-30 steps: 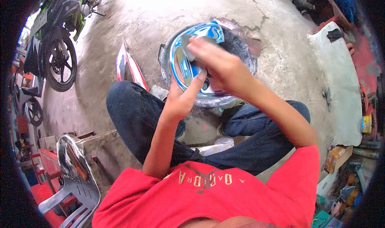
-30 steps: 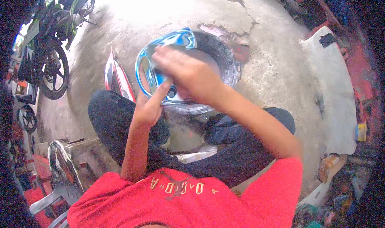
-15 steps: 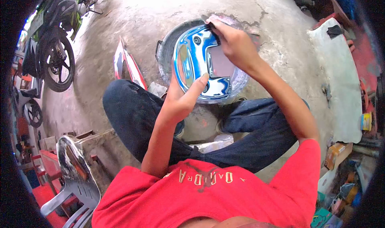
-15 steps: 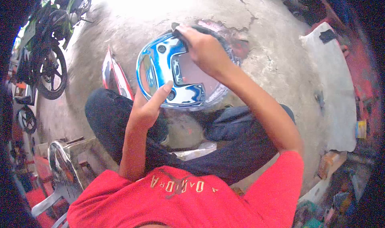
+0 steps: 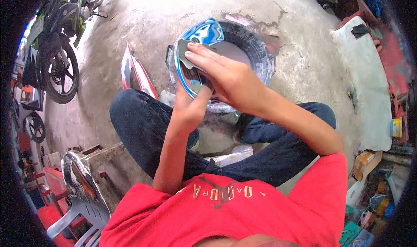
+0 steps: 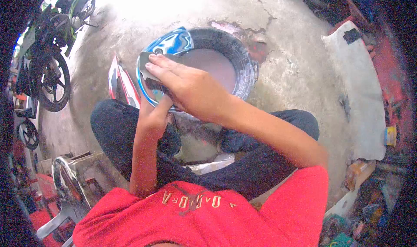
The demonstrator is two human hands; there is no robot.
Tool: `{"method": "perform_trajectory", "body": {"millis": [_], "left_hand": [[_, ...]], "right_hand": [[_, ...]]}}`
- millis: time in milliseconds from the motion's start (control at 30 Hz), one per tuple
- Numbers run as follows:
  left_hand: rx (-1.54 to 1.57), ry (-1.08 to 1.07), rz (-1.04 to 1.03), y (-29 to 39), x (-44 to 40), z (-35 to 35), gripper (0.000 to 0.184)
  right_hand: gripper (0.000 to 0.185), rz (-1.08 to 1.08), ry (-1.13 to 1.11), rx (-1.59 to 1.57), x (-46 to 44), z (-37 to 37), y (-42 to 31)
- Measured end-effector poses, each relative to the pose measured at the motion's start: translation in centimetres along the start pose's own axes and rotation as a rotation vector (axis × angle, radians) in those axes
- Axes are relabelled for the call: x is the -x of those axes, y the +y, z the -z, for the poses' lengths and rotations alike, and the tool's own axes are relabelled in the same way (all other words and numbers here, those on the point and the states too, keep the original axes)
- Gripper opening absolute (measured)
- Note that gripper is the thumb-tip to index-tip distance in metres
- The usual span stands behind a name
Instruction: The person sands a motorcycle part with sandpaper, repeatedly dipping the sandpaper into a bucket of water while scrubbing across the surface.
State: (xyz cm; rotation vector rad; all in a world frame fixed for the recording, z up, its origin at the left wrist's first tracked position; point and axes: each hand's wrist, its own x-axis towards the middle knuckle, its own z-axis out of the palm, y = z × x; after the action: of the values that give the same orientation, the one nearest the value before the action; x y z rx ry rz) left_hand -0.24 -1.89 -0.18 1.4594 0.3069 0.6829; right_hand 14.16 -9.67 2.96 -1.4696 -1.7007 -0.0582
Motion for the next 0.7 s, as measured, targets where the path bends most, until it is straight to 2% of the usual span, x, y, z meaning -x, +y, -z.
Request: {"method": "perform_trajectory", "body": {"millis": [33,100,133,233,300,367,433,467,567,600,633,700], "left_hand": [[0.045,0.019,0.033,0.5,0.1,0.0,0.082],[0.236,0.036,0.266,2.4,0.4,-0.6,0.068],[0.171,0.008,0.134,1.8,0.4,-0.8,0.069],[0.102,0.008,0.109,0.6,0.5,-0.9,0.071],[0.116,0.037,0.042,0.0,0.2,-0.8,0.076],[0.120,0.060,-0.022,-0.2,0.1,-0.6,0.080],[0.148,-0.016,0.150,1.6,0.5,-1.0,0.078],[0.115,-0.012,0.156,1.6,0.6,-1.2,0.078],[0.038,-0.003,0.049,0.7,0.5,-1.4,0.076],[0.015,0.010,0.002,0.1,0.7,-1.3,0.076],[-0.013,-0.002,-0.073,-0.6,0.4,-0.8,0.074],[0.082,-0.020,-0.028,0.0,0.4,-0.6,0.076]], "right_hand": [[0.052,0.033,0.007,0.006,-0.2,0.2,0.2],[0.049,-0.283,-0.060,-0.016,-0.8,1.5,2.7],[0.044,-0.376,0.015,0.056,-1.3,1.6,4.7],[0.041,-0.464,-0.031,-0.019,-0.6,1.2,2.9],[0.043,-0.072,0.090,0.051,0.1,-0.9,0.4],[0.045,-0.014,0.070,0.033,-0.2,-0.1,-0.2],[0.045,-0.283,0.030,0.017,-0.3,0.8,3.2],[0.046,-0.585,-0.048,0.022,-1.3,2.0,4.0],[0.046,-0.603,-0.075,-0.011,-1.2,1.5,1.9],[0.047,-0.283,0.033,0.046,0.1,-0.1,1.5],[0.048,-0.083,0.057,0.065,0.3,-0.5,-0.5],[0.047,-0.011,0.044,-0.001,0.2,-0.2,-1.4]]}}
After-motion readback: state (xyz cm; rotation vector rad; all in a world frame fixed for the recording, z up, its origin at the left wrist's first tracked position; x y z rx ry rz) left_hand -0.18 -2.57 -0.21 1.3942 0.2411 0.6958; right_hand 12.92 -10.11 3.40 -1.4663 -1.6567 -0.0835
